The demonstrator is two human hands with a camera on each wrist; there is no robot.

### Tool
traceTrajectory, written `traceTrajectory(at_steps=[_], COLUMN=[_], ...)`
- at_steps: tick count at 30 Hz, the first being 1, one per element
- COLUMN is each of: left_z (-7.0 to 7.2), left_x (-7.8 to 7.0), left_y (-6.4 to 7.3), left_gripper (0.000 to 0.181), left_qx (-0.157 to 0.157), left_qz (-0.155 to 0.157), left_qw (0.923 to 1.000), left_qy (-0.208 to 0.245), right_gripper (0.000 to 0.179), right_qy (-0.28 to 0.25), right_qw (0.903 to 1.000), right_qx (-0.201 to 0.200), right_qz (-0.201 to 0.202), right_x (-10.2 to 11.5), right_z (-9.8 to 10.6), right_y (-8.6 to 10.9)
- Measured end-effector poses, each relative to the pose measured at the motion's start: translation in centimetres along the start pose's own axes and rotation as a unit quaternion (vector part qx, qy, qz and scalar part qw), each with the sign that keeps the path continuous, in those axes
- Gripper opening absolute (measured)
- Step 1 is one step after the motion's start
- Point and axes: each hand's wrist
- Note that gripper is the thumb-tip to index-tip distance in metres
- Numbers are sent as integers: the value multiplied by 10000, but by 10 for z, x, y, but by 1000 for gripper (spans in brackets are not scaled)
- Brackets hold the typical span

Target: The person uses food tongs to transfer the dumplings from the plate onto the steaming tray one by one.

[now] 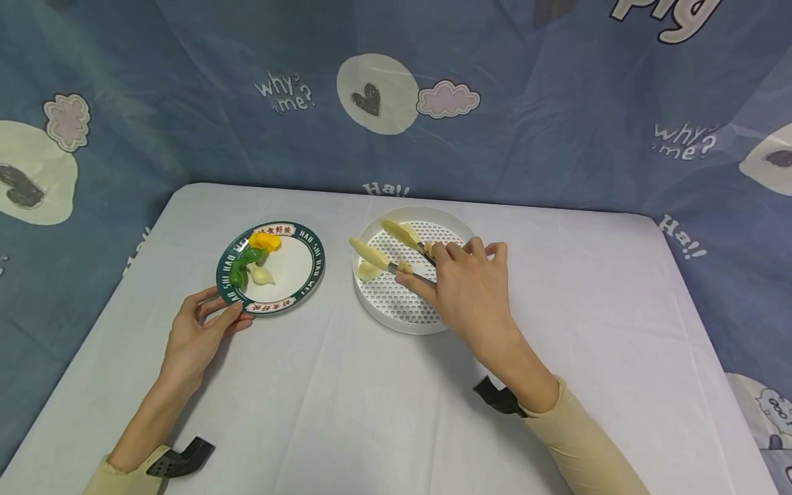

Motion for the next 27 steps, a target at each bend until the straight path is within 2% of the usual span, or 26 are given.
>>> traceTrajectory(at_steps=[15, 27], left_z=[1, 1], left_x=[3, 3], left_y=[-1, -1], left_gripper=[75, 75], left_qx=[1, 22], left_qz=[16, -45], left_qw=[9999, 9999], left_qy=[111, 146], right_gripper=[74, 68], right_qy=[117, 210], right_qw=[9982, 9954], right_qx=[-1, 253], right_qz=[584, 895], right_x=[39, 61], right_z=[0, -6], right_y=[-13, -17])
Point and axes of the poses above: each hand's wrist, its own y-axis away from the middle knuckle, its own z-axis out of the back of the hand, x = y × z, and after that the axes turned 4 degrees about -z, right-handed
